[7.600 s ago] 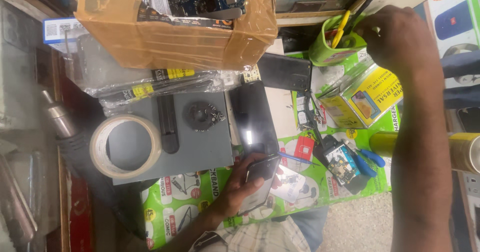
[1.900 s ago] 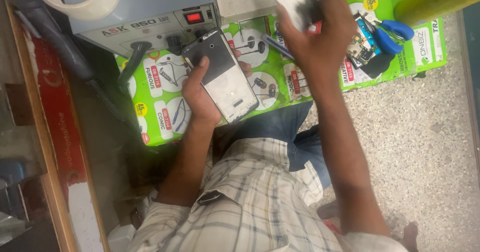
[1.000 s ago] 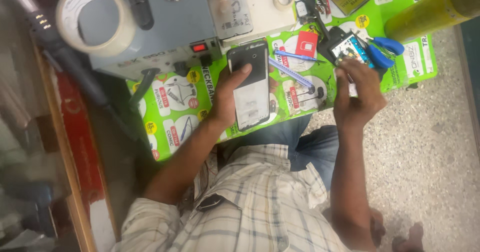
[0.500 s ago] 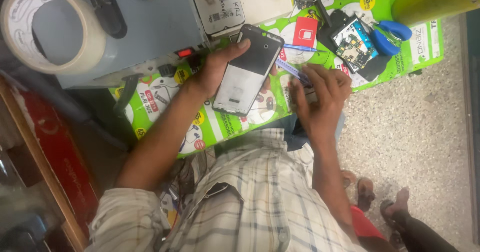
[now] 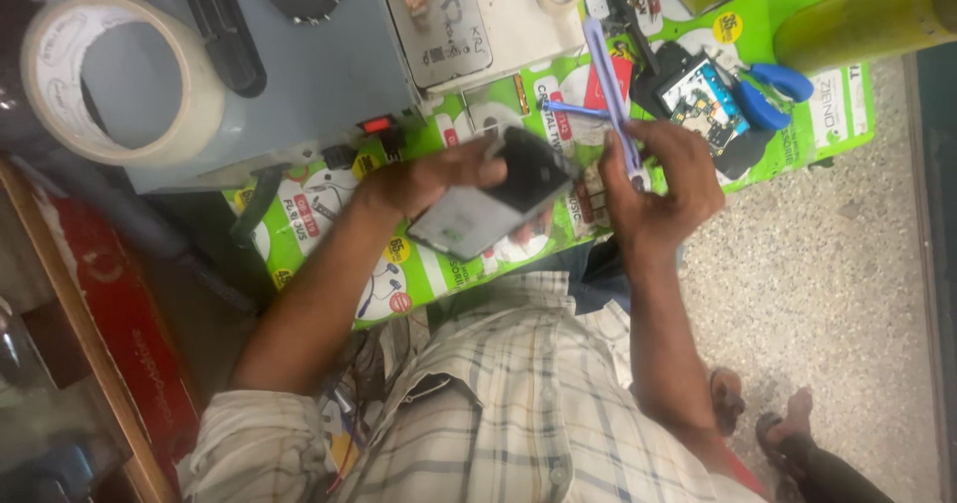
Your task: The person is repairing a mobile phone by manipulating its internal components. They use a small tool to adjust a ribbon cable and connect it to the motherboard, then reassemble the phone casing.
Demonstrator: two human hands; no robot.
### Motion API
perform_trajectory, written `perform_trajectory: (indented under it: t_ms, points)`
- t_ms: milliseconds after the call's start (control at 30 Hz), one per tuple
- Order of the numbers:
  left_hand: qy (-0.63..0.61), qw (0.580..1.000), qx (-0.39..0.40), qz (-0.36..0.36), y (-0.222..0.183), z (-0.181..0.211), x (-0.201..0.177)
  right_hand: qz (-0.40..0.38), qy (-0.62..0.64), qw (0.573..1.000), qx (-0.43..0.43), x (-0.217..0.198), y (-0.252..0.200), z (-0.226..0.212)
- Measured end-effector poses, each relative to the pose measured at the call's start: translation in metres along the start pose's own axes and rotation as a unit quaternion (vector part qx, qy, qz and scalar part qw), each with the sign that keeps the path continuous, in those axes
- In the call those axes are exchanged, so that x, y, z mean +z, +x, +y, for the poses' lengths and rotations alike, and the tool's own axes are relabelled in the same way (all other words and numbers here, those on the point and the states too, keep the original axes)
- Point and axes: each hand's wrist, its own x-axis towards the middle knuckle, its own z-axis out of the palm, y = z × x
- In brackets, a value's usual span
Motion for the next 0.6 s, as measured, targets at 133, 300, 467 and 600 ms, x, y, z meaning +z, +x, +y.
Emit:
perform_trajectory:
  t_ms: [133, 300, 467, 600]
  points:
    - [0.016, 0.996, -0.063, -0.067, -0.004, -0.004, 0.005, -0.062, 0.153, 0.979, 0.123, 0.040, 0.027, -0.004]
    - [0.019, 0.985, -0.160, -0.054, 0.004, -0.006, 0.000, -0.072, 0.158, 0.975, 0.138, 0.048, 0.039, 0.010]
    - [0.076, 0.970, -0.222, 0.064, 0.009, -0.004, 0.006, -0.164, -0.044, 0.980, 0.103, 0.007, 0.034, 0.027]
    - [0.133, 0.957, -0.237, 0.102, 0.017, -0.003, 0.014, -0.193, -0.064, 0.979, 0.011, -0.006, 0.015, 0.018]
